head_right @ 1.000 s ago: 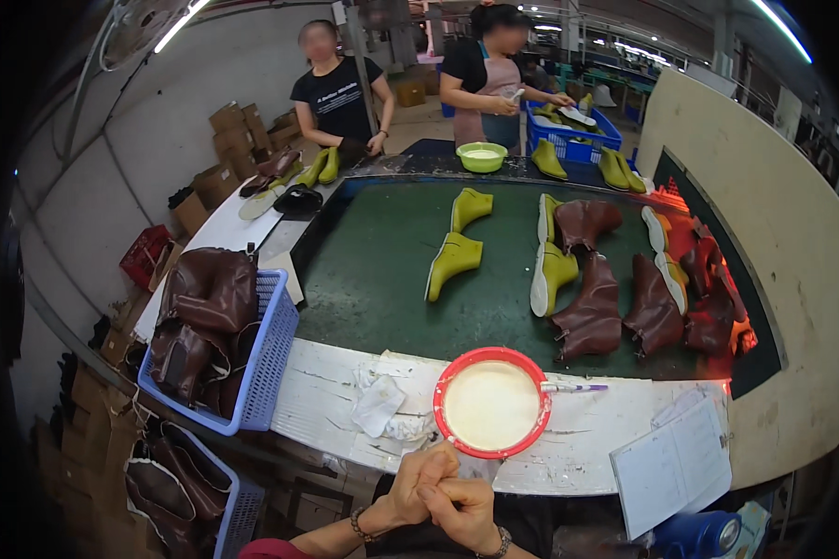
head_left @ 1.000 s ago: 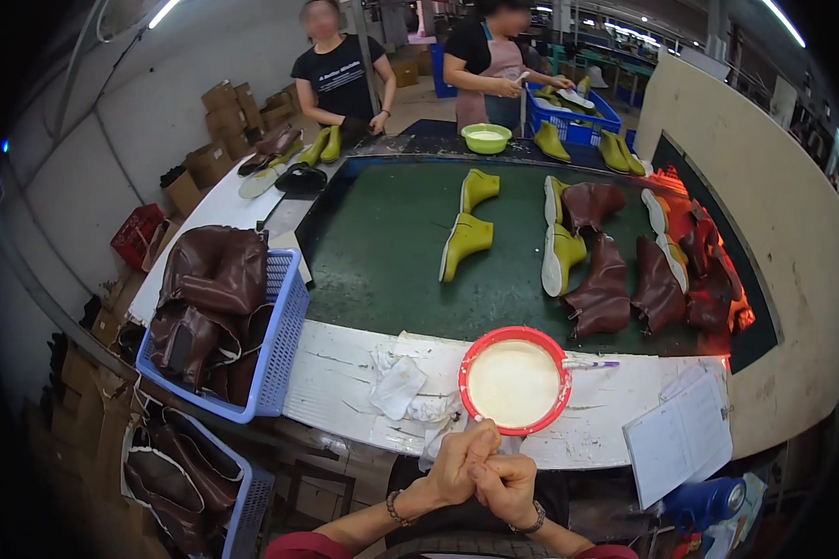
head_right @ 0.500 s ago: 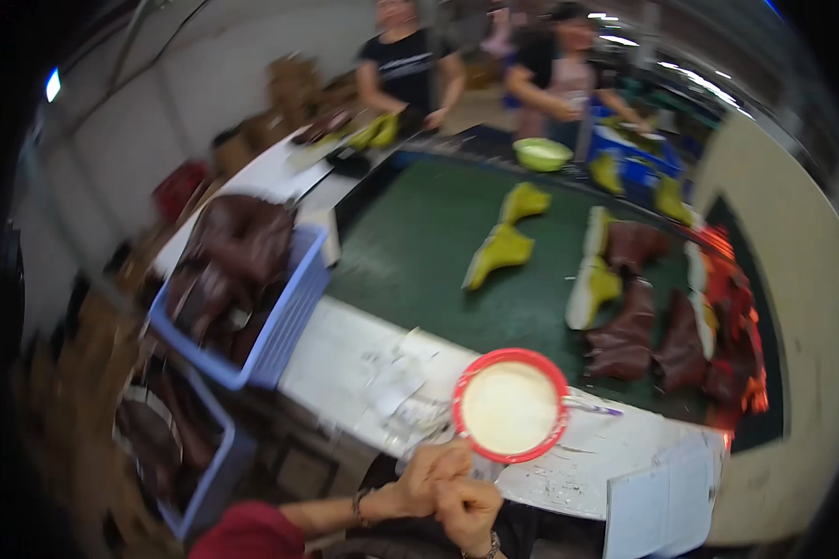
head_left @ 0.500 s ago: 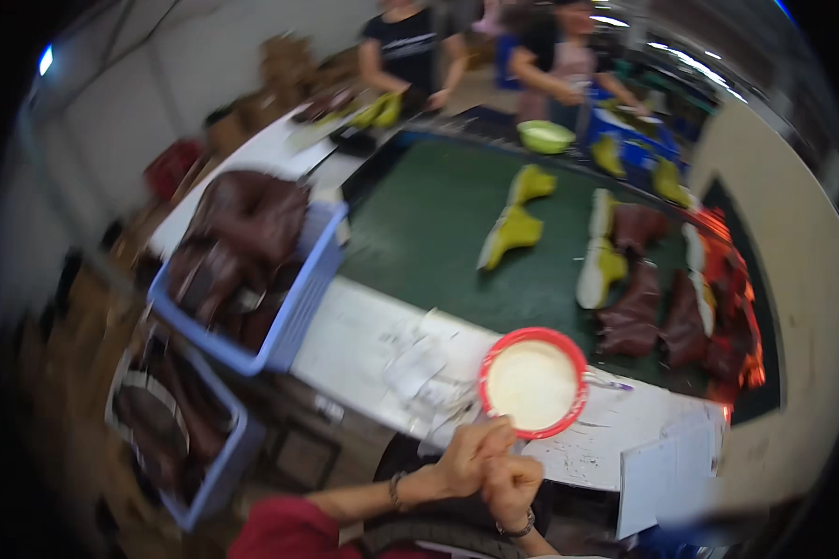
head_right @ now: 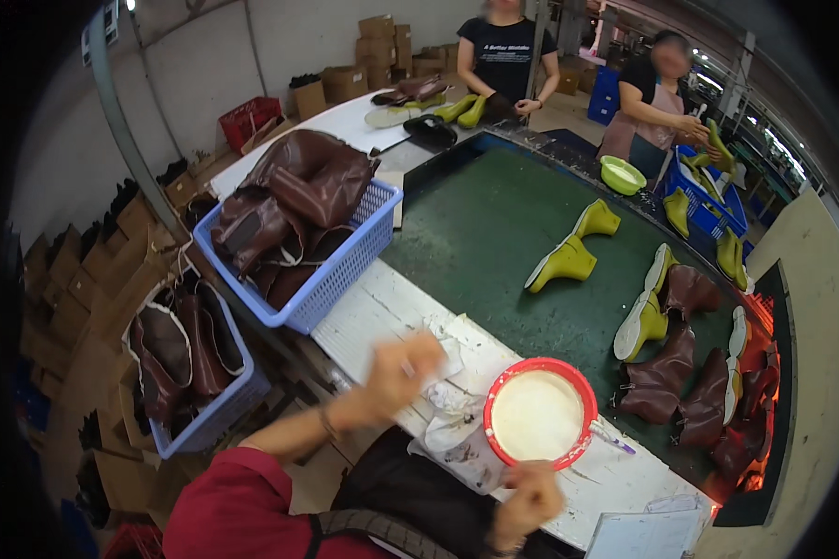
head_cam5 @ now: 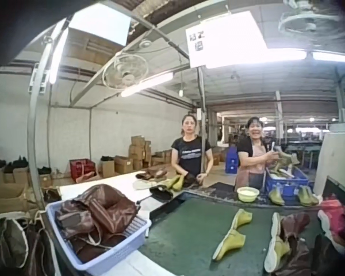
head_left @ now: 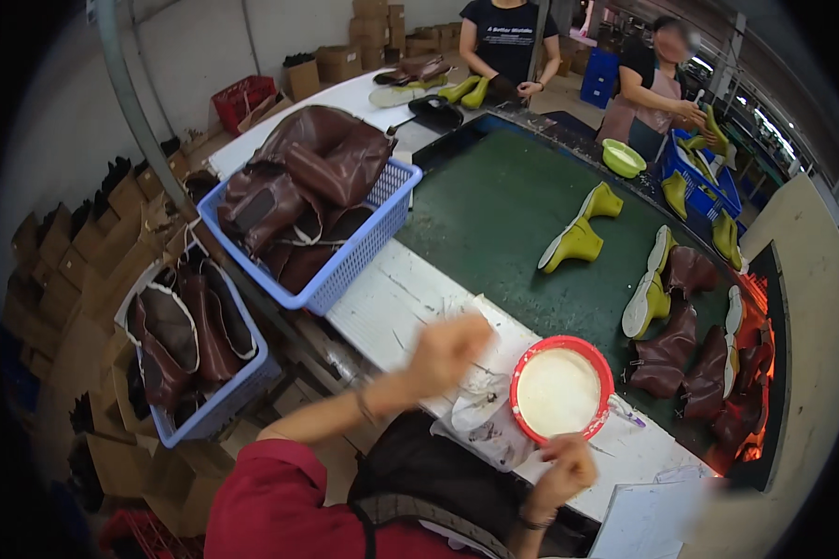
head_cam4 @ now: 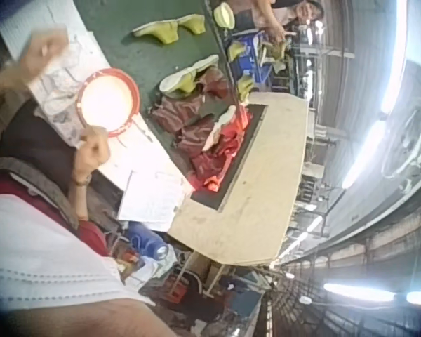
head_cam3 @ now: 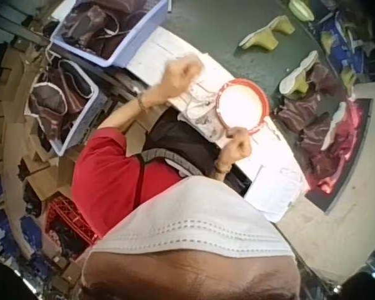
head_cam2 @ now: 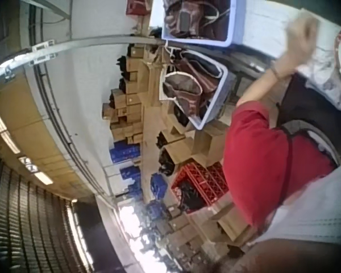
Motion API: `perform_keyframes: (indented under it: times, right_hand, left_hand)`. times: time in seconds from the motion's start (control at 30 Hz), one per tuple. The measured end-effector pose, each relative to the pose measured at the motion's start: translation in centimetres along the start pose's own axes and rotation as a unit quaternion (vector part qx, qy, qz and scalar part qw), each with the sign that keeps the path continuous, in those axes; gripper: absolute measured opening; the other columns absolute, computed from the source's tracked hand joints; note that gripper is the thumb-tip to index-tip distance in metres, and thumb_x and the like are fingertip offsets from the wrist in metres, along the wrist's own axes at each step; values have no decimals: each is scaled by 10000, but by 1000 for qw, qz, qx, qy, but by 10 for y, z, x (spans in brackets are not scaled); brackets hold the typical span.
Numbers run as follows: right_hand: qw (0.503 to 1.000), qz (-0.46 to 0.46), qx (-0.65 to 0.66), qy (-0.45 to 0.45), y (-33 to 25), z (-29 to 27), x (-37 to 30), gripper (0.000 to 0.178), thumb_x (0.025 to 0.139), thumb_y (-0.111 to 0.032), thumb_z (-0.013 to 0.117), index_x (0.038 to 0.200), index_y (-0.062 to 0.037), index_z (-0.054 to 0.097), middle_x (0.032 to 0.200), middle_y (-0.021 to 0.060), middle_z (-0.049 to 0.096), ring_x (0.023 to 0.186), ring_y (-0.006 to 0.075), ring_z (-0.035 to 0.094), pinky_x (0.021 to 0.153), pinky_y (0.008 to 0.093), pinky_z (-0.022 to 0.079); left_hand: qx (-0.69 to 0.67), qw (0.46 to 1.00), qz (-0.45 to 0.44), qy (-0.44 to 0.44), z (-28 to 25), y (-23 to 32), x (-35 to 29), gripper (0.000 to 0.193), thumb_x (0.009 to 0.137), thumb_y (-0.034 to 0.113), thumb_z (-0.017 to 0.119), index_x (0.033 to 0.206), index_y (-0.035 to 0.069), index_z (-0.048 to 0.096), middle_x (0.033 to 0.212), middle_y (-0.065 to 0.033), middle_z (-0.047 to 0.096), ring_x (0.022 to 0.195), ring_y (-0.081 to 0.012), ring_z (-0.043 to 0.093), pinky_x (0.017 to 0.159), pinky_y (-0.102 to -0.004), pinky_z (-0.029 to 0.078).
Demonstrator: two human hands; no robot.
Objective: The person repeatedly picks up brown shoe uppers from a blue basket, applies a white substance to the inner rim using a small brush, and places them on the table. The person handles the items one at a time in a repetitive cycle.
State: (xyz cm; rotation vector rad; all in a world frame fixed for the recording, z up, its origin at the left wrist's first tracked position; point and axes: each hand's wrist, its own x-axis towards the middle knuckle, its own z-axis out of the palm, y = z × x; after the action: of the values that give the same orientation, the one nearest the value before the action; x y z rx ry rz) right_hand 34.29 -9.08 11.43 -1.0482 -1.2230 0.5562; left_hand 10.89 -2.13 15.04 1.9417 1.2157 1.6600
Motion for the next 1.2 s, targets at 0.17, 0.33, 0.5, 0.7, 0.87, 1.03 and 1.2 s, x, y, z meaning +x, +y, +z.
perform_keyframes:
  times: [0.17,0.33,0.5,0.7,0.87,1.03,1.2]
  right_hand:
    - [962,9,-199,185,57,-93,29,385,1102,-175,440,766,-11,531,737,48,541,675,143,482,640,294,410]
    - [950,85,-110,278,146,-119,18,165,1075,-152,552,968,-27,570,829,-10,523,713,72,459,632,244,405]
    - [946,116,-124,278,158,-131,-1,120,1008,-93,660,1031,-29,562,889,-17,550,748,54,477,663,214,425]
    - [949,128,-81,275,153,-127,2,114,1015,-112,658,986,-36,579,819,-33,550,679,42,482,597,213,420]
    - [944,145,-34,295,158,-133,3,118,1024,-129,649,992,-36,584,793,-17,569,637,48,498,576,213,428]
    - [960,101,40,256,102,-117,11,108,1049,-116,595,989,-27,582,759,13,586,611,73,526,556,226,435]
    - [959,129,240,-81,34,-13,3,562,1112,-402,454,766,9,618,699,94,642,603,169,623,608,304,534]
  left_hand:
    - [325,929,64,165,-137,-83,143,118,960,139,661,946,24,689,911,-146,689,851,-339,655,772,-427,512]
    - [534,833,-146,-8,-238,-185,191,1083,760,528,838,1567,28,318,1407,-283,570,1315,-440,545,1088,-492,441]
    - [611,741,-267,-84,-208,-181,196,1355,618,470,918,1637,74,117,1436,-291,542,1270,-436,589,1067,-571,427]
    - [602,770,-199,-73,-244,-174,213,726,639,202,812,1323,57,617,1195,-246,691,1111,-417,669,947,-473,549]
    - [513,855,-9,76,-213,-92,205,567,729,97,788,1272,11,649,1151,-208,723,1075,-366,697,948,-433,541]
    - [174,975,27,135,-177,-11,134,563,795,42,836,1308,-3,609,1190,-89,696,1076,-207,646,995,-341,496]
    - [-205,942,-46,262,-121,-30,13,671,869,129,790,1463,2,502,1405,-146,586,1304,-303,550,1157,-453,430]
